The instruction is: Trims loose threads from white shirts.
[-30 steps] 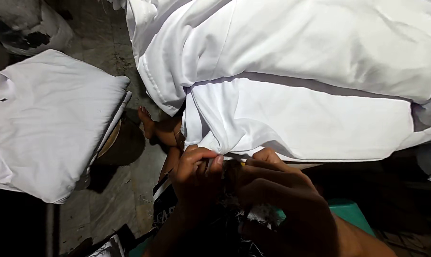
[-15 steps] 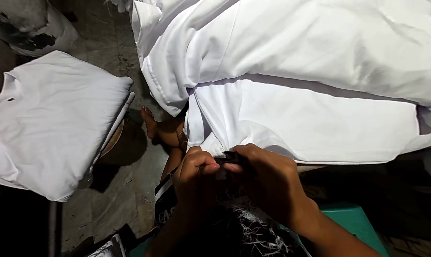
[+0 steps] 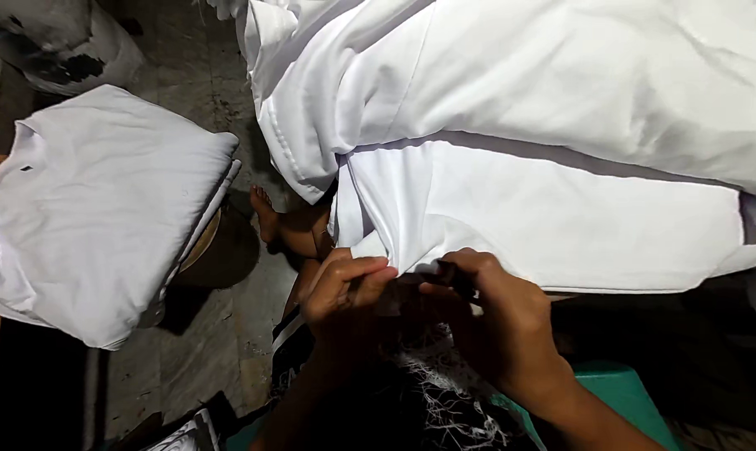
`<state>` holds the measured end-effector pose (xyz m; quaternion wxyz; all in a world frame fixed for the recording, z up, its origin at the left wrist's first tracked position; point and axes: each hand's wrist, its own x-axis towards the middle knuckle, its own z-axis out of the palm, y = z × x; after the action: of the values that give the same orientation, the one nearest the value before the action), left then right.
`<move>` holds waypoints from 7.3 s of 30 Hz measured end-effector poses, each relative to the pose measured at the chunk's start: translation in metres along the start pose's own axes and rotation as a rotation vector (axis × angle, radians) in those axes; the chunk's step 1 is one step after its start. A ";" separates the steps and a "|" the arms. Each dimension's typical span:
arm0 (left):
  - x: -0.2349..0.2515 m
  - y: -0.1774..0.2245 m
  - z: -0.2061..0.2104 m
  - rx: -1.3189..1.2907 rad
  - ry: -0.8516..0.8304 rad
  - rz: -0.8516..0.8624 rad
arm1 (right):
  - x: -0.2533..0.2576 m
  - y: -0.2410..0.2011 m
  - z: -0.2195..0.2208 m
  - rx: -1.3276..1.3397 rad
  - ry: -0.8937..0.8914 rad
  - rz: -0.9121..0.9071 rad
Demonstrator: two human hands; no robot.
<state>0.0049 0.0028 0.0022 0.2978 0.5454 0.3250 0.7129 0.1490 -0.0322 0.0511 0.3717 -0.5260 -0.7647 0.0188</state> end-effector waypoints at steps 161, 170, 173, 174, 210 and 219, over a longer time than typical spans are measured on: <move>-0.016 -0.025 -0.073 0.341 -0.132 -0.354 | 0.002 0.058 0.004 0.040 -0.211 -0.119; 0.018 -0.016 0.006 0.602 -0.047 0.232 | 0.028 0.040 -0.039 0.006 -0.003 -0.135; 0.027 -0.002 0.016 -0.307 -0.173 -0.273 | 0.038 0.051 -0.026 -0.073 0.062 -0.008; 0.027 -0.001 0.017 -0.584 -0.176 -0.486 | 0.040 0.057 -0.017 -0.109 0.038 0.062; 0.003 0.002 -0.007 -0.061 -0.209 -0.145 | 0.011 -0.007 0.003 0.462 -0.152 -0.101; 0.008 0.002 -0.005 -0.341 -0.057 -0.459 | 0.004 0.015 -0.008 0.302 -0.134 0.084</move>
<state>-0.0019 0.0067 0.0072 0.5480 0.4195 0.3068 0.6554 0.1646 -0.0252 0.0526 0.3937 -0.4933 -0.7535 0.1841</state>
